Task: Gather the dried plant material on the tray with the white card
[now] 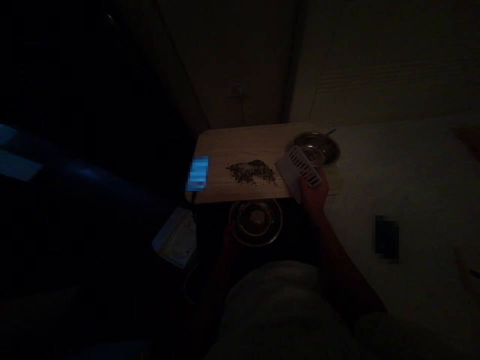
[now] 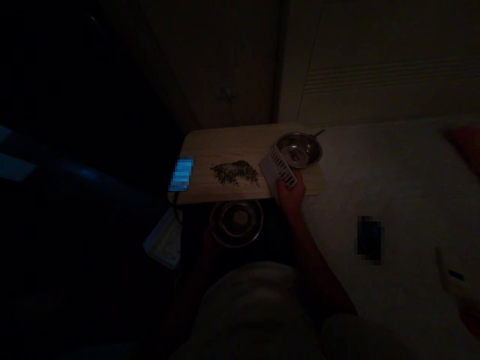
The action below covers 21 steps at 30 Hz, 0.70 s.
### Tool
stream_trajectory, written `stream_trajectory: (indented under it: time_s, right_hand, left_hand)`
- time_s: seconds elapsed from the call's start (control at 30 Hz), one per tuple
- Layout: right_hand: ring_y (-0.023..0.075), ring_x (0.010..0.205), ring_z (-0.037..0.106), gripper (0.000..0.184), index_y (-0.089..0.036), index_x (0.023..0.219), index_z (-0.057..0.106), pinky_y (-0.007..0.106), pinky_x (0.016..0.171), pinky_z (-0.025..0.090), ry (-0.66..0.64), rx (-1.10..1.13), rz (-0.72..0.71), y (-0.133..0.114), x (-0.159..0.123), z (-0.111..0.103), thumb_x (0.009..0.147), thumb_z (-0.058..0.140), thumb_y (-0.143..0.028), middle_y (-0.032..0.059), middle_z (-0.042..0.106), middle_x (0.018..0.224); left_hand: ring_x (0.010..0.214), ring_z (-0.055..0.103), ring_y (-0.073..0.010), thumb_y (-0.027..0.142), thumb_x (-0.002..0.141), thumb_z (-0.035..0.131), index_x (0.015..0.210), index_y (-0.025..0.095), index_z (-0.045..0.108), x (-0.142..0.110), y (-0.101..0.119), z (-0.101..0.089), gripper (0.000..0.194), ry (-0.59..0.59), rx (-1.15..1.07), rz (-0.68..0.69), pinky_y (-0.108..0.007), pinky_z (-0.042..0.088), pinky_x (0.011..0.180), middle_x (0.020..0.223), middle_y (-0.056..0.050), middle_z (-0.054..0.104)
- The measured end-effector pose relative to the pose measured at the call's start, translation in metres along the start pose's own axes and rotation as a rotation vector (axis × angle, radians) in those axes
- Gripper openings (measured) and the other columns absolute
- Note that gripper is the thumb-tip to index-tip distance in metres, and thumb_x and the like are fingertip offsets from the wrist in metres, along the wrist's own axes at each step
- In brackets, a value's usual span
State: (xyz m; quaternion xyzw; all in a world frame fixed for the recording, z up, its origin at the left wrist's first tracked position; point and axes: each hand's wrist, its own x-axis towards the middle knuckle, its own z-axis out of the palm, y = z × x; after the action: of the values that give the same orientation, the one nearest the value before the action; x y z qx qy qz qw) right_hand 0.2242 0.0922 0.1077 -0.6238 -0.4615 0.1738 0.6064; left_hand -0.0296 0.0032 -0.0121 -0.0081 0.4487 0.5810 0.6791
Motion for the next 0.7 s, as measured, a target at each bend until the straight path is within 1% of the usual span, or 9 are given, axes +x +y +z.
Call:
stream_trajectory:
  time_s: [0.07,0.23,0.3,0.37,0.47,0.57,0.7]
  right_hand:
    - [0.0173,0.070,0.056,0.019,-0.018,0.086,0.059,0.030,0.067,0.045,-0.021,-0.001,-0.015,0.000,-0.001,0.001,0.071,0.066,-0.027,0.0019,0.064,0.078]
    - [0.0162,0.068,0.056,0.020,-0.018,0.086,0.058,0.030,0.066,0.045,-0.020,0.011,-0.027,0.008,-0.001,0.005,0.070,0.067,-0.026,0.0005,0.063,0.077]
    - [0.0157,0.068,0.056,0.020,-0.018,0.086,0.057,0.029,0.065,0.045,-0.022,0.026,-0.029,0.010,-0.002,0.006,0.070,0.067,-0.026,0.0001,0.062,0.077]
    - [0.0151,0.067,0.055,0.019,-0.018,0.084,0.057,0.029,0.064,0.045,-0.032,0.019,-0.034,0.010,-0.002,0.007,0.071,0.067,-0.027,-0.0005,0.061,0.076]
    - [0.0143,0.064,0.053,0.019,-0.019,0.080,0.055,0.028,0.061,0.044,-0.035,-0.005,-0.019,0.009,-0.002,0.006,0.070,0.067,-0.028,-0.0016,0.059,0.073]
    - [0.0141,0.061,0.052,0.020,-0.019,0.078,0.053,0.028,0.058,0.043,-0.012,-0.016,0.016,0.008,-0.001,0.004,0.070,0.068,-0.029,-0.0020,0.058,0.070]
    - [0.0151,0.062,0.052,0.019,-0.020,0.080,0.051,0.029,0.059,0.043,0.044,-0.076,-0.018,0.008,0.000,0.002,0.071,0.065,-0.028,-0.0012,0.057,0.071]
  left_hand:
    - [0.126,0.051,-0.0324,0.030,0.075,0.063,0.083,0.020,0.073,0.001,0.000,-0.001,0.017,0.007,0.010,0.008,-0.046,0.035,0.110,0.089,-0.007,0.076]
    - [0.126,0.051,-0.0336,0.030,0.073,0.065,0.090,0.017,0.073,-0.002,0.002,-0.001,0.023,-0.056,-0.023,-0.015,-0.047,0.035,0.109,0.094,-0.009,0.075]
    - [0.126,0.052,-0.0332,0.030,0.074,0.064,0.091,0.017,0.073,-0.004,0.002,0.002,0.023,-0.063,-0.031,-0.029,-0.046,0.036,0.109,0.095,-0.010,0.075]
    - [0.126,0.051,-0.0329,0.030,0.076,0.062,0.090,0.017,0.073,-0.006,0.003,0.005,0.022,-0.058,-0.024,-0.037,-0.046,0.036,0.109,0.096,-0.010,0.075]
    - [0.127,0.050,-0.0319,0.028,0.077,0.060,0.090,0.017,0.072,-0.008,0.004,0.008,0.021,-0.029,-0.021,-0.007,-0.045,0.036,0.109,0.096,-0.009,0.075]
    - [0.127,0.051,-0.0314,0.028,0.078,0.059,0.091,0.017,0.072,-0.009,0.005,0.009,0.022,-0.038,-0.027,-0.016,-0.045,0.037,0.108,0.098,-0.008,0.075]
    - [0.125,0.053,-0.0313,0.029,0.079,0.057,0.091,0.018,0.072,-0.009,0.004,0.007,0.023,-0.047,-0.025,-0.063,-0.046,0.038,0.108,0.096,-0.008,0.075]
